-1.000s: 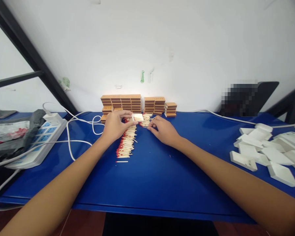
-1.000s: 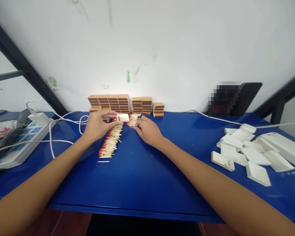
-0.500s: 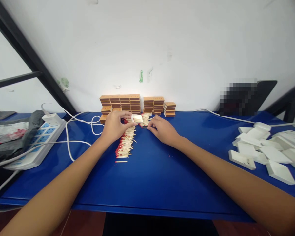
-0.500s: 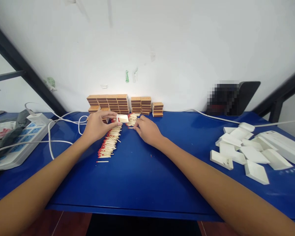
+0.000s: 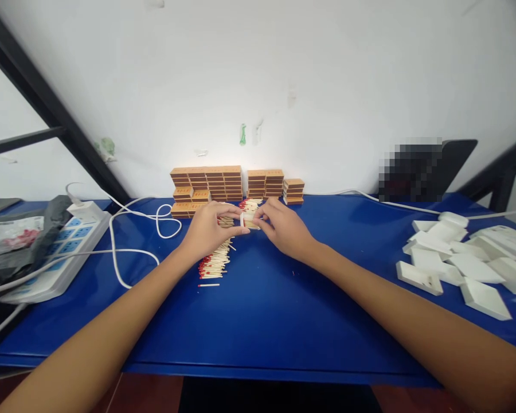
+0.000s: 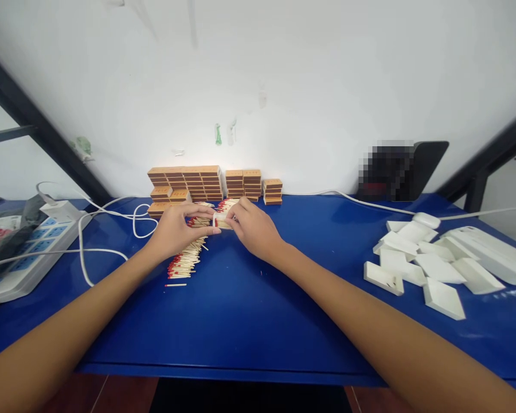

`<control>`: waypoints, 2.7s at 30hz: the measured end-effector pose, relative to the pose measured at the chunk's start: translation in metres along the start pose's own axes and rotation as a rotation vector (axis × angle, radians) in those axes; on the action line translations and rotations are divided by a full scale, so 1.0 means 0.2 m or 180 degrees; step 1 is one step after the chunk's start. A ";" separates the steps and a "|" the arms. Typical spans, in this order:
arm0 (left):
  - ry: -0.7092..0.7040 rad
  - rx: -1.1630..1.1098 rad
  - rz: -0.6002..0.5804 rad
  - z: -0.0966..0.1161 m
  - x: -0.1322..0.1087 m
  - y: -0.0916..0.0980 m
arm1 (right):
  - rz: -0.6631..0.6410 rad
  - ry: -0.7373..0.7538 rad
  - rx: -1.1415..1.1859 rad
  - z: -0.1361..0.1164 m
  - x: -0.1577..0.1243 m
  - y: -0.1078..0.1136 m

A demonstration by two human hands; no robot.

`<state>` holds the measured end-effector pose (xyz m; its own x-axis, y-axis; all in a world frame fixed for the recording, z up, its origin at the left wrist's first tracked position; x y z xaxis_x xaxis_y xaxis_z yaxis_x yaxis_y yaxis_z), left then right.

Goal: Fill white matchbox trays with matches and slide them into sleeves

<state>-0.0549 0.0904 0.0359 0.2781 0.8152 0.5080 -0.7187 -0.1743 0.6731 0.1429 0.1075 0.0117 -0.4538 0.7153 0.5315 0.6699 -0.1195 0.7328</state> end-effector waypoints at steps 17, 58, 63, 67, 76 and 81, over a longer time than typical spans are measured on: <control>0.0467 0.0040 0.0444 -0.05 0.03 0.11 | -0.0479 -0.0427 -0.0298 0.21 0.02 -0.07; 0.0329 0.0128 0.0395 -0.06 0.04 0.11 | -0.0715 -0.0150 -0.0035 0.08 0.02 -0.09; 0.0318 0.0204 0.0386 -0.06 0.03 0.11 | -0.0810 -0.0231 -0.0186 0.08 0.02 -0.09; 0.0251 0.0476 0.0322 -0.05 0.03 0.11 | -0.0936 -0.0194 -0.0234 0.07 0.01 -0.08; -0.0209 0.0500 0.0030 0.01 0.01 0.02 | -0.0102 -0.0012 0.0009 0.00 0.01 0.01; -0.0199 -0.0074 -0.0010 0.07 -0.01 -0.02 | -0.0015 -0.0013 -0.0083 -0.03 0.00 0.00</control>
<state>-0.0447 0.0822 0.0403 0.3190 0.7795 0.5390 -0.7323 -0.1584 0.6624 0.1390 0.1035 0.0144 -0.4545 0.7186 0.5263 0.6523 -0.1339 0.7461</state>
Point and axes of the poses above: each hand's wrist, its own x-axis towards the middle knuckle, its own y-axis out of the back of the hand, z = x × y, the point moved 5 cm from there along x, towards the middle knuckle, and after that the axes turned 2 degrees about -y, right-handed, at the moved point
